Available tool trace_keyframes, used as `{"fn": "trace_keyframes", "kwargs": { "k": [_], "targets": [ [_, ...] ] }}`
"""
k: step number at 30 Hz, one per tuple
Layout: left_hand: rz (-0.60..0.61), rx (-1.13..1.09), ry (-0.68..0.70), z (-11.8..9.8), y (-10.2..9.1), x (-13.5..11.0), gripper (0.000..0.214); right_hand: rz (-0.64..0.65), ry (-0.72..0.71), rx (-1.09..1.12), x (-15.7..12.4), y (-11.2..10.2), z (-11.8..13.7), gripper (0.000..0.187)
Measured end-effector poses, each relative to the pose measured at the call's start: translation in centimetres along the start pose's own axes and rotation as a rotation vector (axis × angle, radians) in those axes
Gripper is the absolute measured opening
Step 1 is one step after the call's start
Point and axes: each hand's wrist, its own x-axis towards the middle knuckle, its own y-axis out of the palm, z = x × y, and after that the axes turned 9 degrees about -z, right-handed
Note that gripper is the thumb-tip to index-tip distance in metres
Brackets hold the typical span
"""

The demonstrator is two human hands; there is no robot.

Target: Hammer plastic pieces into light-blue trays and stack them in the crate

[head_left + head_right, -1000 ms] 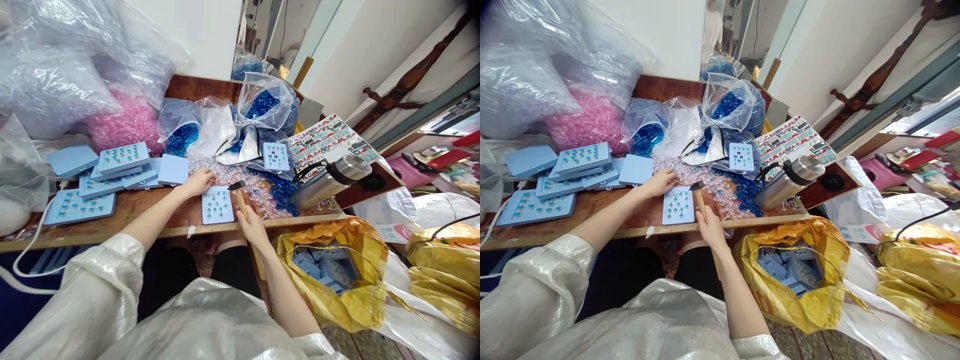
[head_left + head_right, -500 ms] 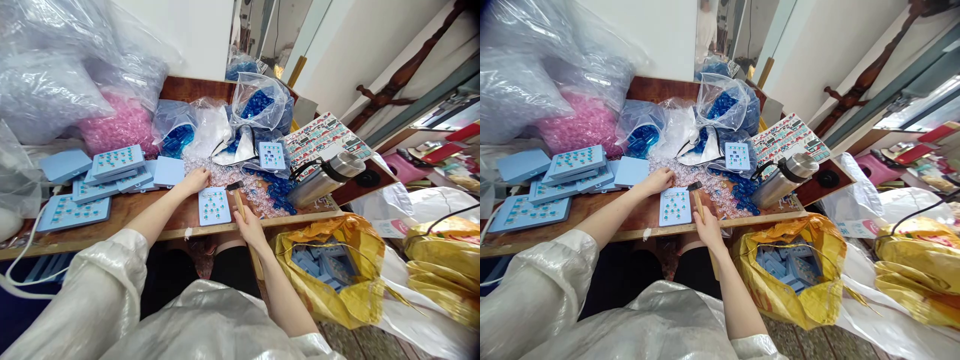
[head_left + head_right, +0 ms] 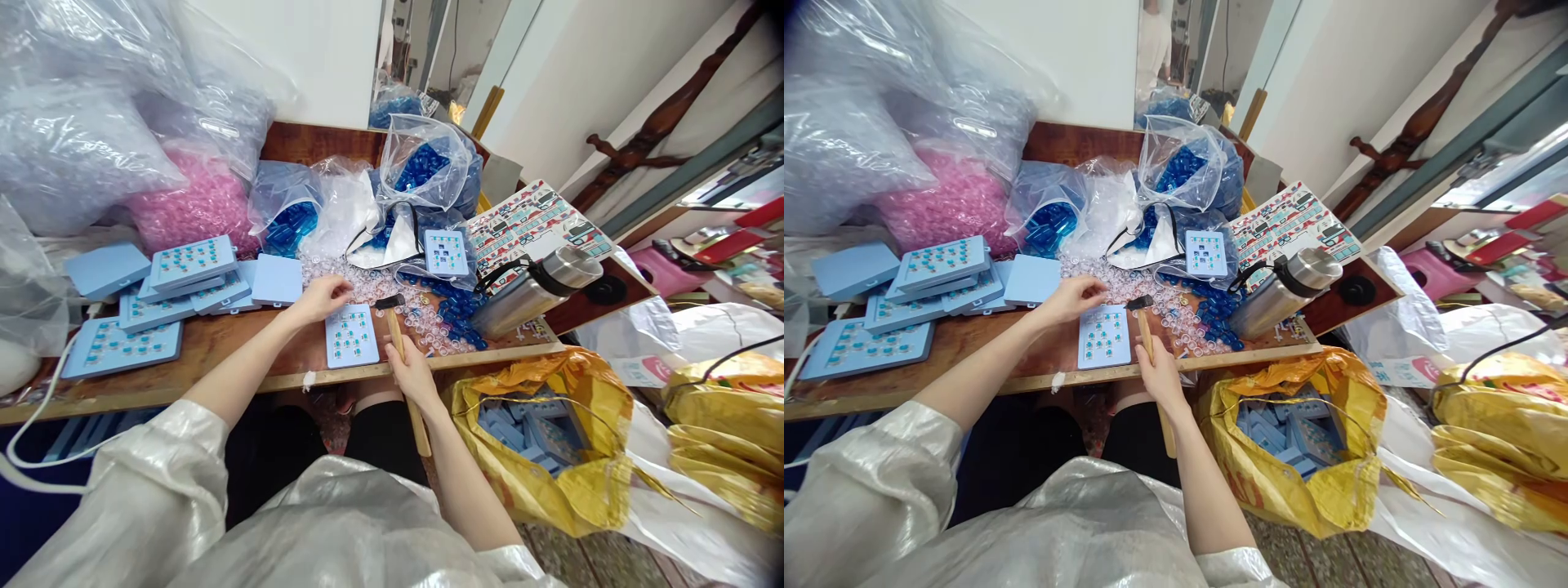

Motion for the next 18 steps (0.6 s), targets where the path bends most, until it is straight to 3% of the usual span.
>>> {"fn": "trace_keyframes", "kwargs": {
  "k": [5,11,18],
  "targets": [
    [0.077,0.014,0.093,-2.0,0.7,-1.7,0.021,0.004,0.001,0.007,0.1,0.0,0.0,0.031],
    [0.014,-0.048,-0.023,-1.9,0.9,-2.6,0.019,0.004,-0.024,-0.013,0.2,0.1,-0.1,0.03],
    [-0.092,0.008,0.045,-1.7,2.0,-3.3,0.02,0.025,-0.036,-0.063,0.3,0.1,0.0,0.029]
  ]
}}
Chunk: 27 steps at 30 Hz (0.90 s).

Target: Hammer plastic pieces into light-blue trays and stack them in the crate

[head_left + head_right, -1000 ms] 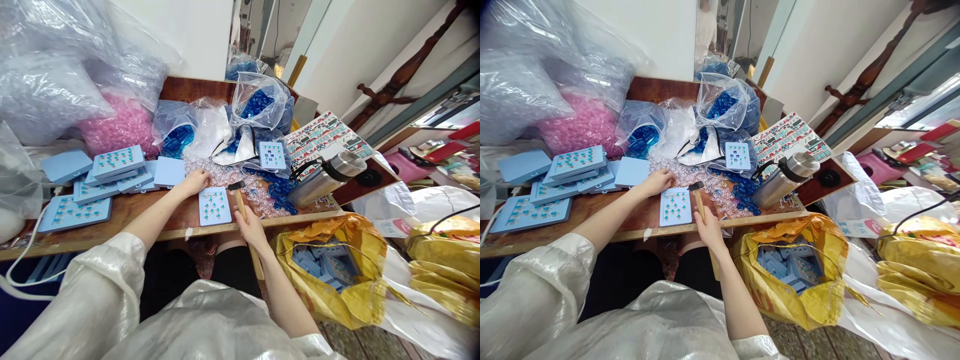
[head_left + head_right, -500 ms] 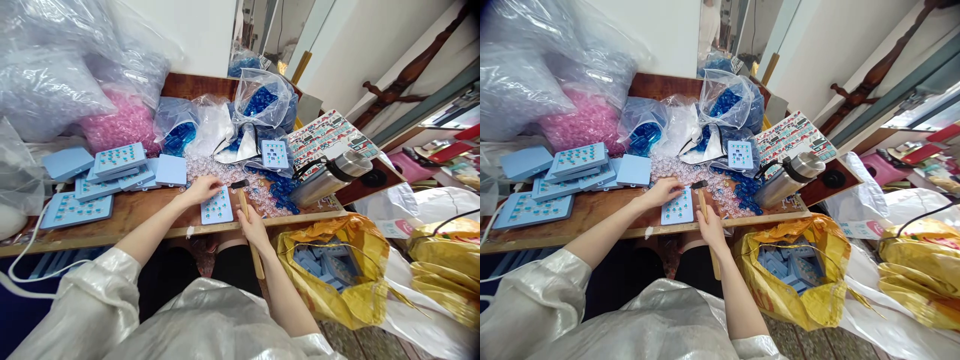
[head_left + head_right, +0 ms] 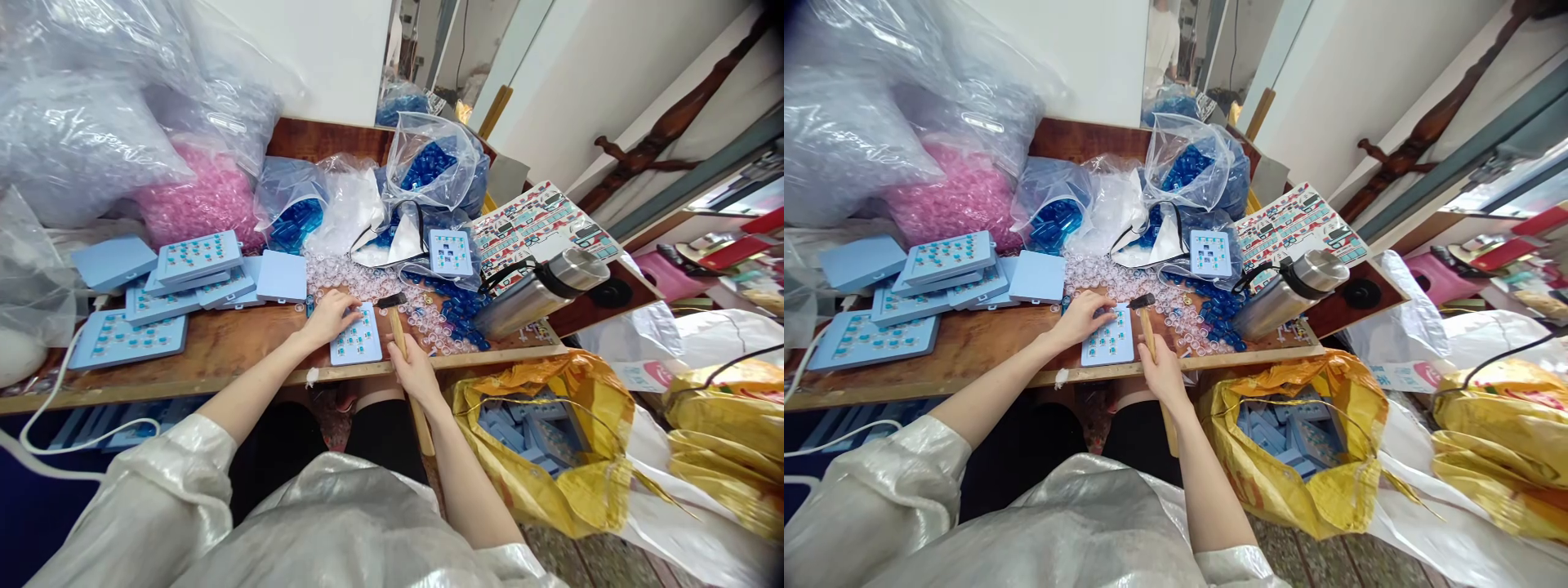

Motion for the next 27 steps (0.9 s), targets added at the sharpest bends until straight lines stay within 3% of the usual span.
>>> {"fn": "trace_keyframes", "kwargs": {
  "k": [8,13,19,22,27],
  "targets": [
    [-0.112,0.036,-0.073,0.4,0.9,-1.1,0.025,0.022,-0.01,-0.053,0.0,-0.4,0.9,0.029],
    [-0.214,0.019,-0.083,0.6,1.5,-1.5,0.023,0.046,-0.105,-0.08,-0.1,-0.5,2.4,0.028],
    [-0.255,0.017,-0.051,0.7,2.0,-1.6,0.02,0.139,-0.082,-0.403,0.4,0.0,3.8,0.026],
    [-0.27,0.027,-0.057,0.4,2.2,-1.4,0.018,0.131,-0.096,-0.449,0.6,0.1,3.9,0.027],
    [-0.276,0.014,-0.057,0.2,0.4,-2.1,0.017,0.159,-0.093,-0.296,0.6,0.1,2.8,0.025]
  ]
}}
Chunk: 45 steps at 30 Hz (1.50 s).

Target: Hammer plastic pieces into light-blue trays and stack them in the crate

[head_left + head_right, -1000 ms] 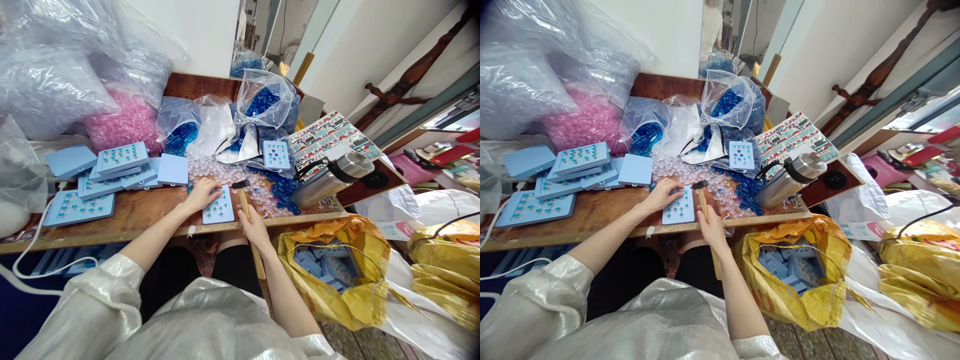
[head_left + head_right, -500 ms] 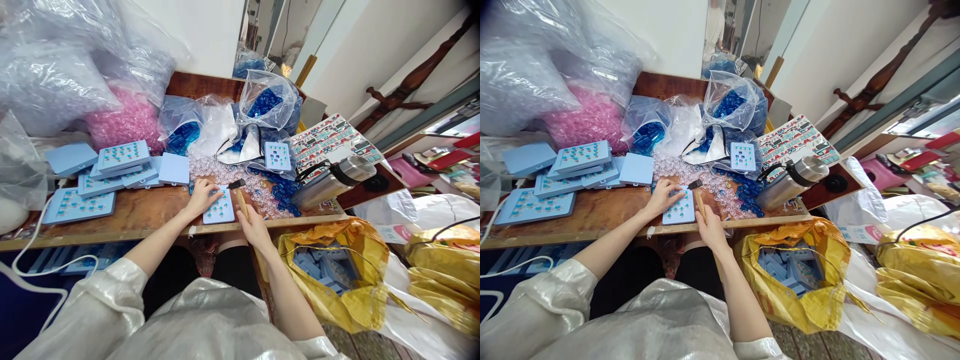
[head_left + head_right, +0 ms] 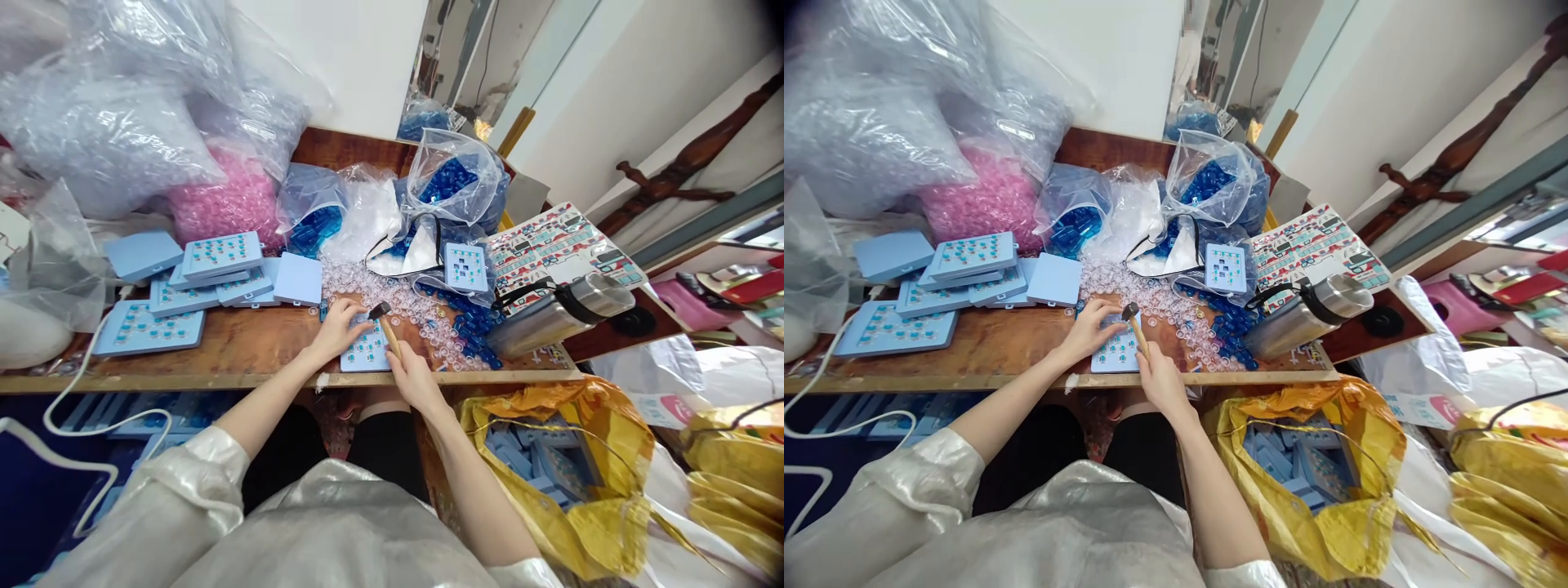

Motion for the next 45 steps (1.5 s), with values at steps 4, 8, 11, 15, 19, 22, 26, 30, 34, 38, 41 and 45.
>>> {"fn": "trace_keyframes", "kwargs": {
  "k": [4,8,11,15,19,22,26,30,34,38,41,45],
  "targets": [
    [-0.04,0.213,-0.025,1.9,-3.7,-1.2,0.021,-0.108,0.025,0.159,0.0,0.2,-1.5,0.03],
    [0.132,0.365,0.012,4.1,-5.8,-2.0,0.023,-0.124,0.063,0.207,-0.1,0.5,-2.3,0.031],
    [0.179,0.395,-0.011,4.5,-5.9,-1.9,0.023,-0.135,0.05,0.24,-0.3,0.7,-2.3,0.03],
    [0.169,0.251,-0.055,3.0,-5.6,-1.0,0.023,-0.147,0.055,0.268,-0.4,0.7,-2.4,0.032],
    [0.198,-0.044,-0.105,0.0,-4.0,1.1,0.02,-0.148,0.088,0.25,-0.4,0.6,-2.6,0.033],
    [0.282,-0.104,-0.067,-1.3,-1.5,2.7,0.018,-0.16,0.085,0.255,-0.4,0.7,-2.6,0.032],
    [0.379,-0.052,0.061,-0.9,0.9,3.6,0.012,-0.183,0.095,0.281,-0.6,0.7,-2.6,0.032],
    [0.391,0.002,0.08,-0.3,1.0,3.5,0.018,-0.186,0.111,0.289,-0.5,0.6,-2.6,0.031],
    [0.39,0.008,0.076,-0.4,0.7,3.3,0.019,-0.141,0.086,0.27,-0.4,0.0,-2.1,0.03],
    [0.365,-0.042,0.073,-0.6,0.5,3.2,0.02,-0.134,0.054,0.25,-0.5,-0.4,-1.5,0.03],
    [0.368,-0.078,0.101,-0.5,0.5,3.0,0.021,-0.139,0.034,0.242,-0.6,-0.6,-1.2,0.03],
    [0.353,-0.054,0.117,-0.2,0.7,2.6,0.021,-0.067,0.028,0.167,-0.4,-0.7,-0.9,0.025]
  ]
}}
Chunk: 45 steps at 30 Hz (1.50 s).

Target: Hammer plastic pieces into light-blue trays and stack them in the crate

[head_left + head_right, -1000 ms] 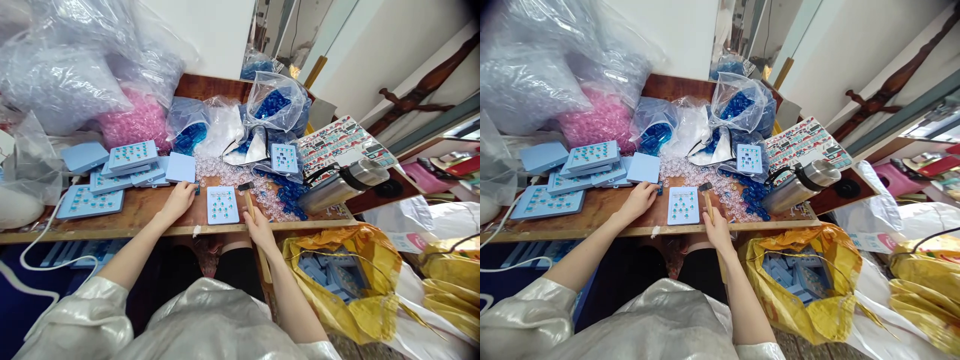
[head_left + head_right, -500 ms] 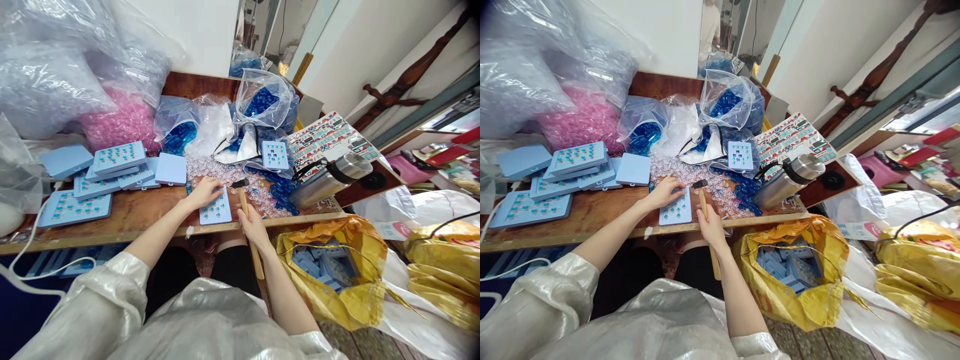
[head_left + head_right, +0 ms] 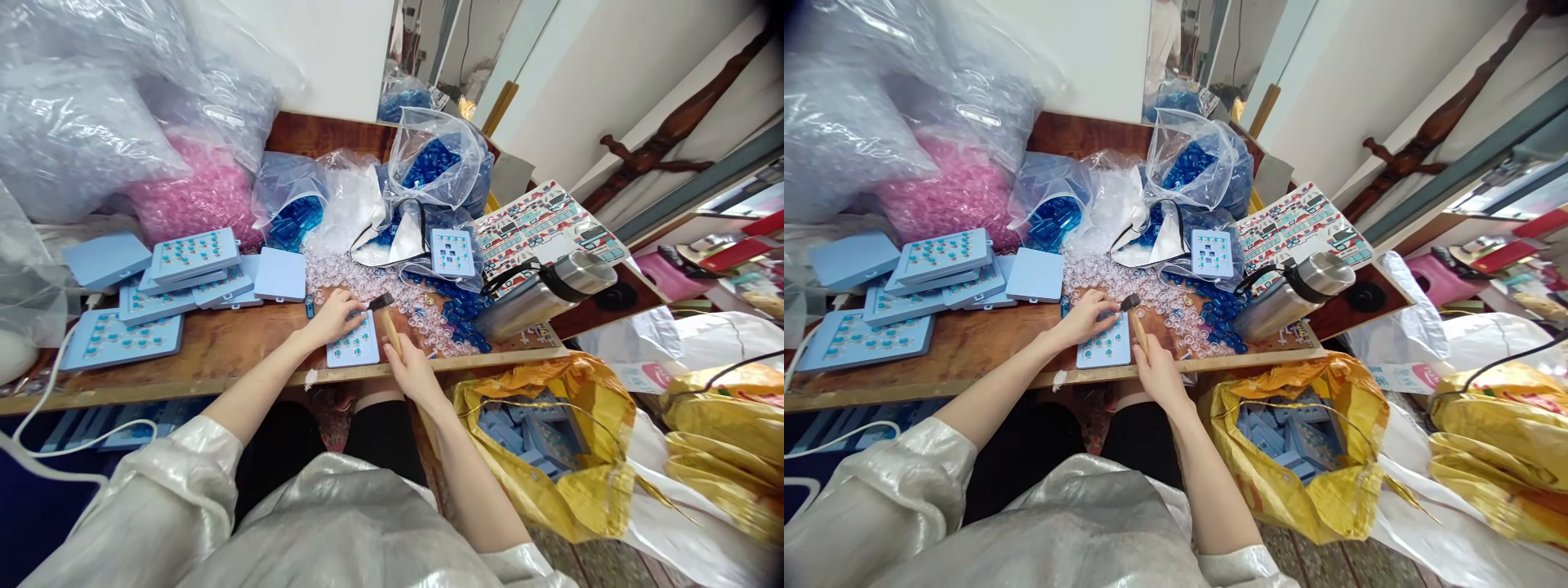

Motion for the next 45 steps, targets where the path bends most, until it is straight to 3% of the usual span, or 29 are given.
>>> {"fn": "trace_keyframes", "kwargs": {
  "k": [8,14,19,22,25,29,33,36,40,45],
  "targets": [
    [-0.024,0.005,-0.006,0.1,0.7,-0.2,0.019,0.033,0.005,-0.147,0.1,0.5,0.2,0.023],
    [-0.109,0.104,-0.028,2.1,-1.8,-1.2,0.03,-0.096,0.02,-0.063,0.1,0.5,-1.2,0.028],
    [0.087,0.38,-0.018,4.2,-3.8,-1.6,0.026,-0.067,0.04,-0.076,-0.1,0.8,-2.0,0.026],
    [0.062,0.306,-0.045,3.1,-4.2,-1.4,0.023,-0.069,0.035,-0.058,-0.2,0.9,-2.1,0.026],
    [-0.033,0.074,-0.108,0.7,-4.2,-1.0,0.017,-0.082,0.044,-0.032,-0.2,0.8,-2.1,0.026],
    [-0.044,-0.111,-0.061,-1.9,-2.7,-0.7,0.012,-0.08,0.055,-0.021,-0.2,0.7,-2.0,0.026],
    [0.02,-0.034,0.065,-2.2,-0.5,-0.9,0.01,-0.084,0.055,-0.006,-0.3,0.7,-1.9,0.025],
    [-0.015,0.06,0.132,-1.8,0.2,-1.3,0.011,-0.088,0.059,0.0,-0.4,0.7,-2.0,0.024],
    [-0.088,0.099,0.124,-1.9,0.3,-1.6,0.012,-0.089,0.054,-0.009,-0.3,0.8,-2.1,0.023],
    [-0.095,0.133,0.096,-2.2,0.4,-1.6,0.011,-0.08,0.05,-0.011,-0.3,0.6,-1.9,0.023]
  ]
}}
